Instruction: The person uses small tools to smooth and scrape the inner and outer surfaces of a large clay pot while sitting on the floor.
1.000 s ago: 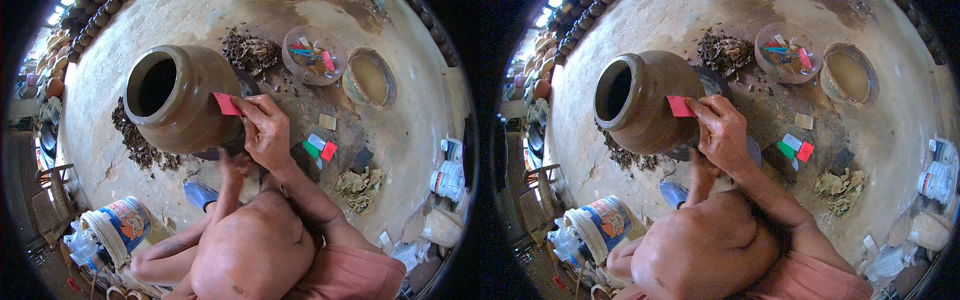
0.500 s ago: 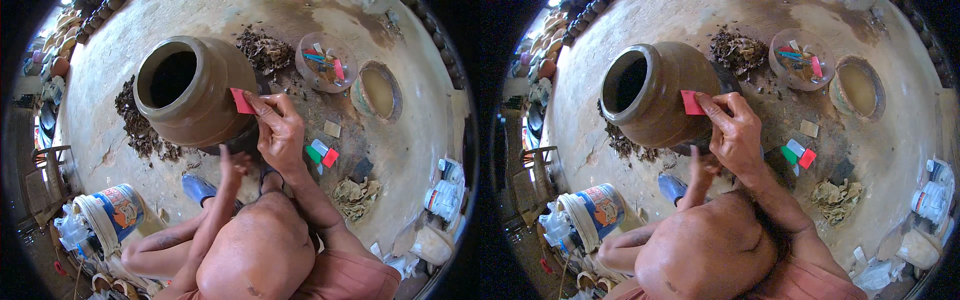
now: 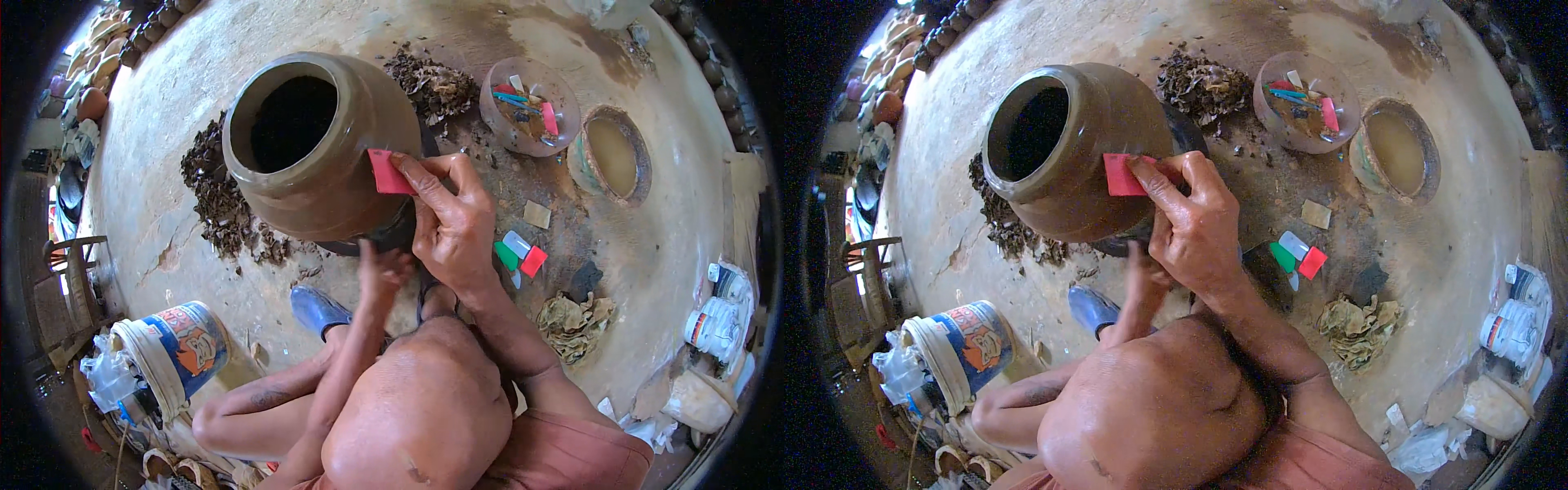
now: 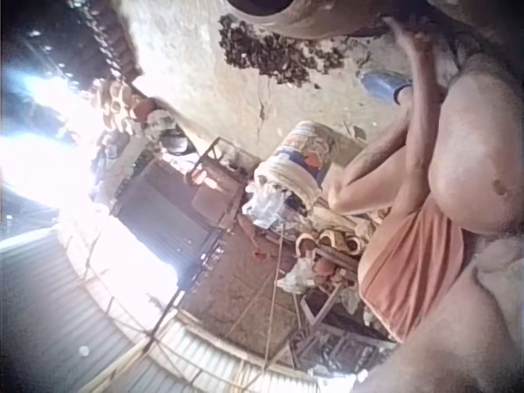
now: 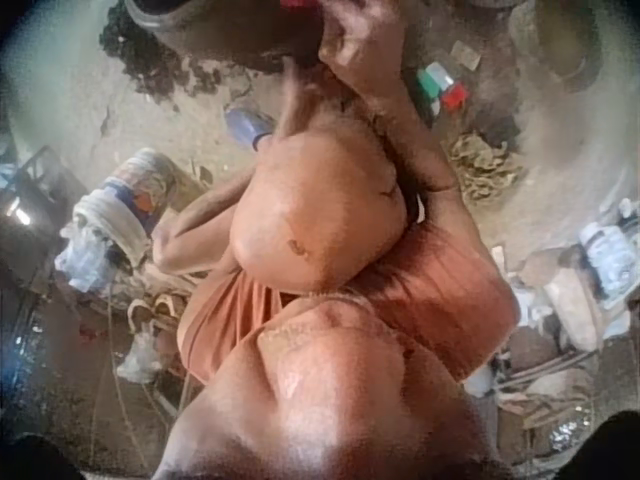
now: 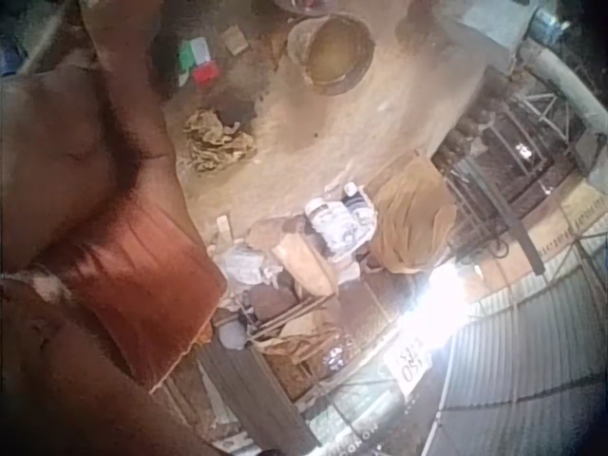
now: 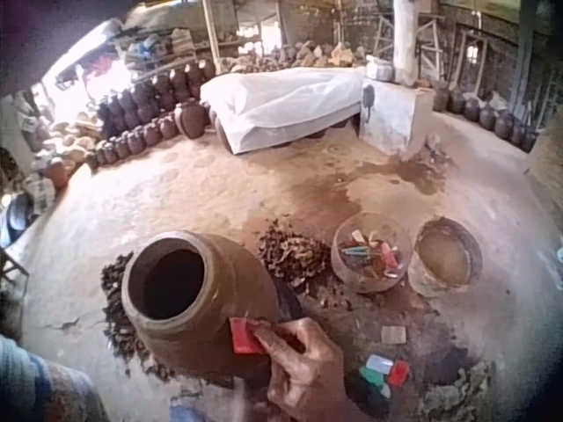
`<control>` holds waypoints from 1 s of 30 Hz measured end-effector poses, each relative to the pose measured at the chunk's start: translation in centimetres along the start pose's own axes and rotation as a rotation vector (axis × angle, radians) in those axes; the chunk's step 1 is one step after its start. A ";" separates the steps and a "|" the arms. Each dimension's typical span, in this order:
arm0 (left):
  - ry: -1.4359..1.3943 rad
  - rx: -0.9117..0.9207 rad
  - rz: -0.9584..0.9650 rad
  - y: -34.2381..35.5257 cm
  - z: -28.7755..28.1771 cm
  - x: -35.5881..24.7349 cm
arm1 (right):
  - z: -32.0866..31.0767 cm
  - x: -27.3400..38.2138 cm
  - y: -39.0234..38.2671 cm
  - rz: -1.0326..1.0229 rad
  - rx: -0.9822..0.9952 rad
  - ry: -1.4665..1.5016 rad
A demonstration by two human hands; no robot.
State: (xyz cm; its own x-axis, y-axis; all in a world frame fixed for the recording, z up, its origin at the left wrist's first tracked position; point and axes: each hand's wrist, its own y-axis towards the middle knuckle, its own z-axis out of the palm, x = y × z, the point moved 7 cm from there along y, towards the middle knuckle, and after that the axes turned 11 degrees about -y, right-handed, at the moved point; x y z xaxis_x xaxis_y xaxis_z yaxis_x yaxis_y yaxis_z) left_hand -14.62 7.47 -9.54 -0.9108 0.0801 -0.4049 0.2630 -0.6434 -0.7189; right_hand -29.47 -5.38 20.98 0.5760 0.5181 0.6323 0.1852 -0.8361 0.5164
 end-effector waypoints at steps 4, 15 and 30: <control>0.144 -0.127 0.217 4.8 -4.4 -13.4 | 0.5 0.6 0.8 -0.029 0.009 -0.024; 0.053 -0.163 -0.076 -0.2 -1.0 1.2 | 0.0 0.9 1.8 -0.090 0.093 -0.201; 0.076 -0.114 0.063 2.5 -1.4 -3.5 | -0.8 1.7 2.9 -0.108 0.087 -0.192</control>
State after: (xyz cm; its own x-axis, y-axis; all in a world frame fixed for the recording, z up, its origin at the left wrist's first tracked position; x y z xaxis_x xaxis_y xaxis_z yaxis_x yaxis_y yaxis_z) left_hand -10.32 6.69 -10.71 -0.8657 0.1028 -0.4900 0.3574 -0.5584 -0.7486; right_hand -28.55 -6.74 24.01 0.6881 0.5689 0.4504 0.3174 -0.7941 0.5182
